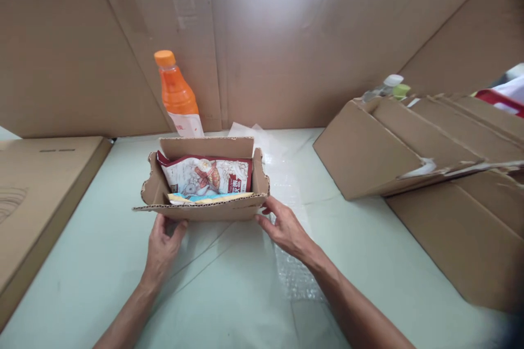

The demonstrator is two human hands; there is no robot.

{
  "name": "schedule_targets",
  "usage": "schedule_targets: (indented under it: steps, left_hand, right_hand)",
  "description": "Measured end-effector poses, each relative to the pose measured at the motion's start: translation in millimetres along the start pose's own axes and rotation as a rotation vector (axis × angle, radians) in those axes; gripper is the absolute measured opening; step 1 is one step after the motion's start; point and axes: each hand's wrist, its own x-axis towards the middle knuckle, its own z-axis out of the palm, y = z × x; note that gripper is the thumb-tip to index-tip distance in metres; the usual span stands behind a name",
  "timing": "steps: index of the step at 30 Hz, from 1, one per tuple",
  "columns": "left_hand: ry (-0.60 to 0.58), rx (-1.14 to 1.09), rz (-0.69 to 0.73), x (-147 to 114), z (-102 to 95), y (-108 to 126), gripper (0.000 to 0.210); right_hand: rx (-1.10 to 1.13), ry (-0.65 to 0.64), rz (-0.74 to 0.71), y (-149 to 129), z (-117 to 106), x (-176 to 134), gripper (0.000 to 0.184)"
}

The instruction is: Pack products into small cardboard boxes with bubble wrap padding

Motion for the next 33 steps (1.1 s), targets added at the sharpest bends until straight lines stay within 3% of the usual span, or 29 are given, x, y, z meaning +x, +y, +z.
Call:
schedule_targets:
  steps: [4, 8, 11, 14, 17, 20, 22, 24, 26, 28, 30, 33]
  left_hand:
    - [0.0, 0.021, 0.035, 15.6, 15.0, 8.7, 0.041]
    - [0.026, -0.013, 0.061, 43.0, 31.4, 10.5, 0.043]
    - [0.003, -0.011, 0.049, 50.6, 25.5, 9.3, 0.05]
    - [-0.011, 0.058, 0.012, 31.7, 0.8, 7.6, 0.064]
    - [-0.02, 0.259, -0.002, -9.8, -25.1, 7.7, 0.056]
    - [-0.166, 0.409, 0.239, -58.1, -26.2, 17.0, 0.033]
    - [-0.423, 0.447, 0.525, -86.0, -7.0, 30.5, 0.031]
    - [-0.726, 0.506, 0.784, -105.3, 23.9, 46.5, 0.044]
    - [-0.931, 0.588, 0.962, -113.8, 58.6, 59.7, 0.051]
    - [-1.019, 0.656, 1.066, -112.5, 90.2, 66.2, 0.039]
    - [-1.032, 0.706, 1.124, -105.7, 113.8, 66.2, 0.019]
    - [-1.001, 0.709, 1.159, -96.4, 129.7, 61.9, 0.007]
  right_hand:
    - [0.048, 0.111, 0.015, 5.3, 5.1, 24.0, 0.043]
    - [0.056, 0.145, 0.02, 8.8, 7.2, 59.4, 0.049]
    - [0.073, 0.148, 0.014, 10.2, 8.5, 62.4, 0.053]
    - [0.046, 0.199, -0.05, 17.8, -2.8, 31.1, 0.045]
    - [-0.069, 0.219, -0.039, 33.6, -26.2, -21.4, 0.032]
    - [-0.199, 0.244, 0.019, 51.7, -46.4, -67.1, 0.03]
    - [-0.265, 0.273, 0.044, 60.3, -51.4, -83.7, 0.03]
    - [-0.299, 0.284, 0.038, 63.7, -48.9, -89.8, 0.03]
    - [-0.301, 0.275, 0.004, 61.6, -42.1, -90.7, 0.03]
    - [-0.291, 0.264, -0.036, 56.7, -35.5, -92.2, 0.029]
    - [-0.286, 0.27, -0.061, 52.1, -32.7, -97.3, 0.029]
    - [-0.283, 0.3, -0.059, 49.2, -36.8, -109.4, 0.028]
